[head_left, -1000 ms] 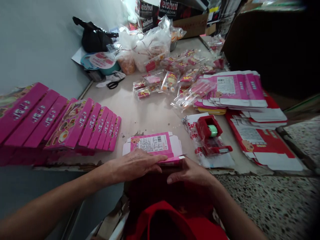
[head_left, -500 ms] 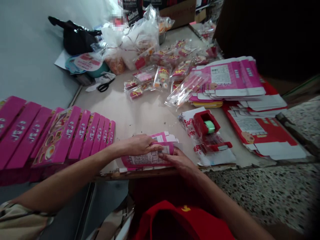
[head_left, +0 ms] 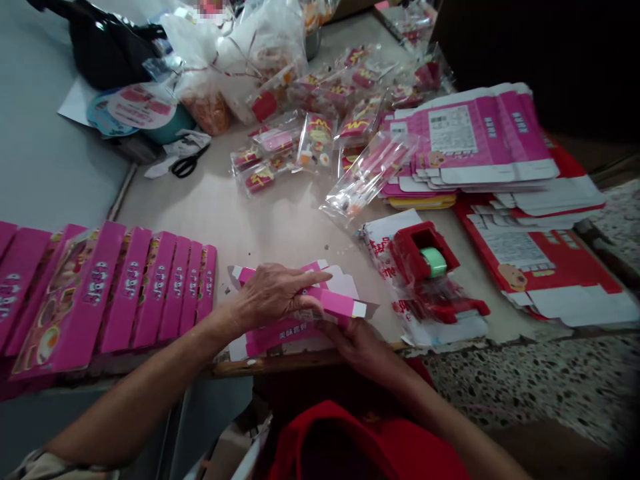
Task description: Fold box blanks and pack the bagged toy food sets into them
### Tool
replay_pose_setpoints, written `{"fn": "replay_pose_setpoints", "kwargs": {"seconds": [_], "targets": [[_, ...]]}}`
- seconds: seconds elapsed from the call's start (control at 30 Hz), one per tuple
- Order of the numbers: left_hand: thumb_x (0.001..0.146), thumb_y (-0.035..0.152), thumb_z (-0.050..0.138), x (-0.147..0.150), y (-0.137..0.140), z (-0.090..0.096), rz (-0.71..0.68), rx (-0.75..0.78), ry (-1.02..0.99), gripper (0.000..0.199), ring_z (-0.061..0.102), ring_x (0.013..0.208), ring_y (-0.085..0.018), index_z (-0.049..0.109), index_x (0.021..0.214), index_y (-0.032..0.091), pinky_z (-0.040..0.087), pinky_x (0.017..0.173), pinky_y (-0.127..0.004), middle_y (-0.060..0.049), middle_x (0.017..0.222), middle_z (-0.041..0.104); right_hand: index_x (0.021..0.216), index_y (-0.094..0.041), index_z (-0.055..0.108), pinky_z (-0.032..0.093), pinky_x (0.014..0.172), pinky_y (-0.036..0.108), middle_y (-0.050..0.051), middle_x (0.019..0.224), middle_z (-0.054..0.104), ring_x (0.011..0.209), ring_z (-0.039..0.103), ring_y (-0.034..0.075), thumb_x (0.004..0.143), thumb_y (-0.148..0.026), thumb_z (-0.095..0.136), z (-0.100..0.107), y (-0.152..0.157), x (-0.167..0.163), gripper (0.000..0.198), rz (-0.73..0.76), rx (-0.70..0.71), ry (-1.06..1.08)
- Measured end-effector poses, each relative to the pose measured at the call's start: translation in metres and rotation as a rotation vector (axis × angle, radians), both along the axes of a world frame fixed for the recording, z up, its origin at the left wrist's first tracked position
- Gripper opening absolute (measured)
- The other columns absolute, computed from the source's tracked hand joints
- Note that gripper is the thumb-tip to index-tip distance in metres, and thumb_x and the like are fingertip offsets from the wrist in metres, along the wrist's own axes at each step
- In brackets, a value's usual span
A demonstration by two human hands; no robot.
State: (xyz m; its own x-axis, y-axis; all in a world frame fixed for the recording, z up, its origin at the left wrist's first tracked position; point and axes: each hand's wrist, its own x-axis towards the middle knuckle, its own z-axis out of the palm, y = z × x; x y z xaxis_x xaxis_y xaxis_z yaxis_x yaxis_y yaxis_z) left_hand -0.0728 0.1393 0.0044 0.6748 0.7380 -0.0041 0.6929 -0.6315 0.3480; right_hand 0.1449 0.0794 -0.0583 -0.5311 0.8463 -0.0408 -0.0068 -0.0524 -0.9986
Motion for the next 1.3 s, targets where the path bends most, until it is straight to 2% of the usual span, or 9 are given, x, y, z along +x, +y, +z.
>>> {"fn": "replay_pose_setpoints", "kwargs": {"seconds": [0.1,0.23,0.33,0.43,0.6,0.8,0.97,1.1,1.3], "targets": [[0.09,0.075,0.053,-0.001,0.01,-0.017,-0.024,0.082,-0.037,0.059,0.066,0.066,-0.017,0.076,0.095,0.021,0.036,0.063,-0.028,-0.004,0.074,0.074,0.131,-0.028,0.068,0.044,0.112,0.048,0.007,0.13,0.072,0.125,0.062,0.029,0.1,-0.032,0.056,-0.008,0.001,-0.005,0.033,-0.056,-0.014,-0.059],[0.086,0.075,0.059,0.005,0.04,-0.026,0.132,0.095,-0.145,0.063,0.048,0.048,-0.011,0.062,0.06,0.018,0.026,0.054,-0.026,0.002,0.051,0.054,0.125,-0.018,0.066,0.058,0.089,0.045,0.011,0.109,0.075,0.097,0.07,0.03,0.09,-0.033,0.069,-0.015,0.007,-0.015,0.038,-0.361,-0.071,-0.135],[0.086,0.064,0.07,0.012,0.039,-0.002,0.403,0.109,-0.372,0.057,0.037,0.047,-0.008,0.058,0.056,0.017,0.026,0.051,-0.023,0.005,0.047,0.045,0.128,-0.02,0.062,0.055,0.097,0.05,0.014,0.117,0.068,0.109,0.065,0.031,0.086,-0.035,0.075,-0.002,0.009,-0.013,0.047,-0.698,0.244,-0.223],[0.087,0.052,0.074,0.021,0.001,0.03,0.669,-0.026,-0.715,0.04,0.043,0.05,-0.008,0.062,0.07,0.018,0.032,0.048,-0.02,0.005,0.056,0.052,0.148,-0.026,0.048,0.046,0.111,0.055,0.015,0.145,0.051,0.133,0.051,0.034,0.082,-0.042,0.081,0.026,0.01,-0.007,0.076,-0.865,0.458,-0.158],[0.09,0.051,0.071,0.04,-0.084,0.029,0.843,-0.412,-1.207,0.034,0.061,0.057,-0.012,0.06,0.101,0.021,0.049,0.053,-0.021,0.001,0.076,0.069,0.159,-0.038,0.032,0.059,0.094,0.047,0.007,0.135,0.065,0.113,0.067,0.028,0.096,-0.041,0.062,0.065,0.006,-0.008,0.07,-0.396,-0.013,0.256],[0.089,0.047,0.075,0.041,-0.129,-0.008,0.94,-0.212,-1.319,0.064,0.067,0.066,-0.015,0.049,0.142,0.025,0.054,0.06,-0.022,-0.001,0.085,0.073,0.155,-0.046,0.035,0.062,0.084,0.044,0.002,0.127,0.07,0.1,0.071,0.025,0.089,-0.031,0.073,0.064,-0.026,-0.005,0.077,-0.023,-0.387,0.369],[0.095,0.062,0.059,0.05,-0.144,-0.022,0.979,-0.398,-1.403,0.046,0.07,0.087,-0.019,0.065,0.112,0.02,0.057,0.073,-0.026,-0.005,0.101,0.073,0.113,-0.028,0.059,0.056,0.066,0.032,0.002,0.091,0.071,0.074,0.065,0.019,0.098,-0.056,0.057,0.049,-0.033,0.001,0.032,-0.141,-0.29,0.171],[0.095,0.055,0.063,0.053,-0.138,-0.018,0.92,-0.654,-1.37,0.037,0.068,0.09,-0.017,0.065,0.104,0.019,0.056,0.079,-0.026,-0.005,0.105,0.072,0.084,-0.022,0.057,0.05,0.06,0.029,0.001,0.075,0.061,0.066,0.057,0.016,0.102,-0.059,0.046,0.04,-0.024,0.012,0.043,-0.275,-0.05,-0.116],[0.081,0.033,0.084,0.051,-0.121,0.002,0.921,-0.569,-1.524,0.053,0.067,0.079,-0.013,0.058,0.127,0.026,0.057,0.076,-0.025,0.002,0.093,0.068,0.135,-0.023,0.056,0.055,0.064,0.03,-0.001,0.082,0.069,0.07,0.066,0.017,0.094,-0.042,0.065,0.052,-0.011,0.027,0.047,-0.215,-0.101,0.039]]}}
